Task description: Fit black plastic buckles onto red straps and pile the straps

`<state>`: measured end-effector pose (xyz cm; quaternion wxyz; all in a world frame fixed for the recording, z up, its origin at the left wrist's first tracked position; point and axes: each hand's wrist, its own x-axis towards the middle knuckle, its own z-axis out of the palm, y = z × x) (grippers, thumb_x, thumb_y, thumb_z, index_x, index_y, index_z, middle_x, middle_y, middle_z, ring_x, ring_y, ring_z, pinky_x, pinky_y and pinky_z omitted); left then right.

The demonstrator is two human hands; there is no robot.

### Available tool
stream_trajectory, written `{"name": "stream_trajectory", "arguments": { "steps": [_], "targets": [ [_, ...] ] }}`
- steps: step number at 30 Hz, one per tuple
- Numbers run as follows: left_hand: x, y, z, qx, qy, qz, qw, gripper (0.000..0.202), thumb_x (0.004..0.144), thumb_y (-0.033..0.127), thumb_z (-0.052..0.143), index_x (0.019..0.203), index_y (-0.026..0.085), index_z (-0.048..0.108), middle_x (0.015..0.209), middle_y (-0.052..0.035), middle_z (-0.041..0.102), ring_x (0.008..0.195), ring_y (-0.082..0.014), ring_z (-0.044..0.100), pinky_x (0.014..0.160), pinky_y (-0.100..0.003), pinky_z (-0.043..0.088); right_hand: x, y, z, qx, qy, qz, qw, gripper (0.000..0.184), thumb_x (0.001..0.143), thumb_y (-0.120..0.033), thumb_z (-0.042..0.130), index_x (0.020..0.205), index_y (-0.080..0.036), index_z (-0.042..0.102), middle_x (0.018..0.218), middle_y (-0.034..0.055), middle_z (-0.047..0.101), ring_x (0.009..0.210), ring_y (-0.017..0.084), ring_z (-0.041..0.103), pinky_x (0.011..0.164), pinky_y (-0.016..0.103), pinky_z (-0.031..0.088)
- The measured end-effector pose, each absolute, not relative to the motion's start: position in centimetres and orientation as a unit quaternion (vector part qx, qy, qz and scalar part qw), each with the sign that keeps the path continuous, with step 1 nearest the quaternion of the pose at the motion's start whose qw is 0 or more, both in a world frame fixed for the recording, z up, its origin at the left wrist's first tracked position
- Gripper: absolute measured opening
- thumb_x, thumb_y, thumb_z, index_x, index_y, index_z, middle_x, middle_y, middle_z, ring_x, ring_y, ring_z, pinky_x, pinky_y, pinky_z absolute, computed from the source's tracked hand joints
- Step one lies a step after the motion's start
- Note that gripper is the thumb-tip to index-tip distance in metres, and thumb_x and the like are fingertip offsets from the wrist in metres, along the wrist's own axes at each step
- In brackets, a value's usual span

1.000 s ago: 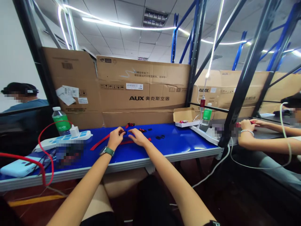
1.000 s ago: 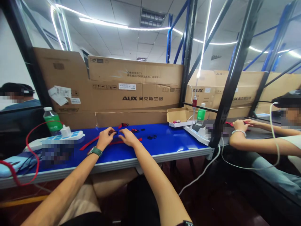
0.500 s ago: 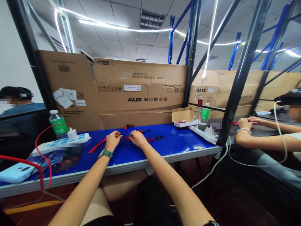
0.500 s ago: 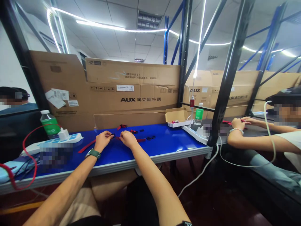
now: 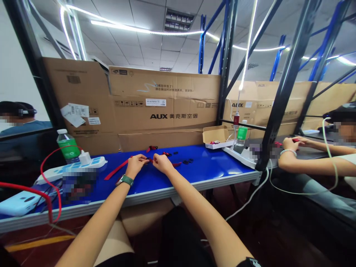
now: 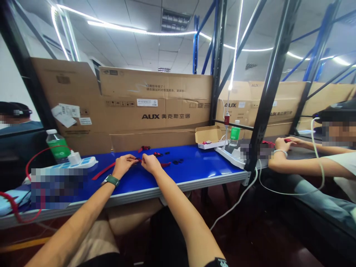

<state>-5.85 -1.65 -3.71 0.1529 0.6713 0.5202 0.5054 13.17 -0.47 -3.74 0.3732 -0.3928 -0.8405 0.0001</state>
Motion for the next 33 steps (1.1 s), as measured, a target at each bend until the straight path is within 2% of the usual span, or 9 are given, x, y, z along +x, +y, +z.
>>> {"name": "stream_trajectory", "arguments": {
  "steps": [6, 10, 13, 18, 24, 30, 33],
  "targets": [
    [-5.7, -2.0, -3.4, 0.742, 0.461, 0.482, 0.066, 0.012, 0.075, 0.033, 0.076, 0.079, 0.022, 0.075, 0.076, -0.0018, 0.077, 0.071, -0.0202, 0.073, 0.068, -0.027, 0.057, 13.2, 0.1, -4.2, -0.363, -0.84, 0.055, 0.4, 0.006, 0.086, -0.016, 0.061, 0.089, -0.021, 0.06, 0.078, 0.0028, 0.069, 0.076, 0.018, 0.067, 0.068, 0.023, 0.043],
    [-5.7, -1.9, -3.5, 0.744, 0.443, 0.498, 0.049, 0.014, 0.081, 0.034, 0.07, 0.083, 0.021, 0.074, 0.078, -0.002, 0.077, 0.073, -0.0197, 0.073, 0.07, -0.027, 0.056, 12.9, 0.7, -4.6, -0.343, -0.813, 0.164, 0.441, 0.022, 0.09, -0.024, 0.062, 0.111, -0.021, 0.056, 0.084, 0.001, 0.069, 0.073, 0.016, 0.066, 0.072, 0.025, 0.048],
    [-5.7, -1.9, -3.5, 0.749, 0.432, 0.501, 0.043, 0.012, 0.083, 0.031, 0.066, 0.085, 0.021, 0.073, 0.081, -0.0019, 0.077, 0.076, -0.0197, 0.073, 0.074, -0.027, 0.056, 12.8, 1.1, -4.8, -0.339, -0.8, 0.255, 0.423, 0.025, 0.097, -0.028, 0.051, 0.121, -0.022, 0.055, 0.093, 0.0012, 0.07, 0.068, 0.014, 0.064, 0.072, 0.027, 0.051],
    [-5.4, -2.3, -3.1, 0.78, 0.403, 0.476, 0.049, 0.013, 0.083, 0.024, 0.06, 0.087, 0.022, 0.072, 0.088, -0.0014, 0.077, 0.082, -0.019, 0.072, 0.078, -0.026, 0.055, 13.1, 1.6, -4.9, -0.282, -0.814, 0.27, 0.43, 0.017, 0.096, -0.03, 0.052, 0.103, -0.02, 0.064, 0.105, 0.0036, 0.07, 0.099, 0.018, 0.064, 0.094, 0.032, 0.046],
    [-5.1, -2.7, -2.8, 0.777, 0.396, 0.486, 0.052, 0.014, 0.083, 0.021, 0.057, 0.087, 0.021, 0.07, 0.087, -0.0019, 0.077, 0.082, -0.0193, 0.072, 0.079, -0.027, 0.055, 13.6, 2.0, -4.7, -0.274, -0.785, 0.3, 0.468, 0.015, 0.089, -0.034, 0.062, 0.092, -0.019, 0.059, 0.09, 0.0, 0.065, 0.085, 0.016, 0.06, 0.085, 0.029, 0.048],
    [-5.0, -2.8, -2.7, 0.784, 0.396, 0.475, 0.049, 0.014, 0.083, 0.023, 0.057, 0.085, 0.021, 0.07, 0.085, -0.0021, 0.076, 0.082, -0.0198, 0.071, 0.079, -0.028, 0.054, 13.5, 1.9, -4.5, -0.259, -0.781, 0.317, 0.473, 0.002, 0.085, -0.018, 0.059, 0.084, -0.019, 0.058, 0.081, -0.0011, 0.062, 0.08, 0.015, 0.06, 0.085, 0.03, 0.048],
    [-5.0, -2.8, -2.7, 0.787, 0.395, 0.47, 0.06, 0.014, 0.083, 0.023, 0.056, 0.085, 0.021, 0.07, 0.084, -0.0026, 0.076, 0.082, -0.0201, 0.071, 0.079, -0.028, 0.054, 13.4, 1.8, -4.5, -0.265, -0.764, 0.339, 0.48, 0.012, 0.078, -0.011, 0.063, 0.087, -0.019, 0.059, 0.084, -0.0009, 0.065, 0.08, 0.015, 0.062, 0.086, 0.03, 0.05]
  ]
}}
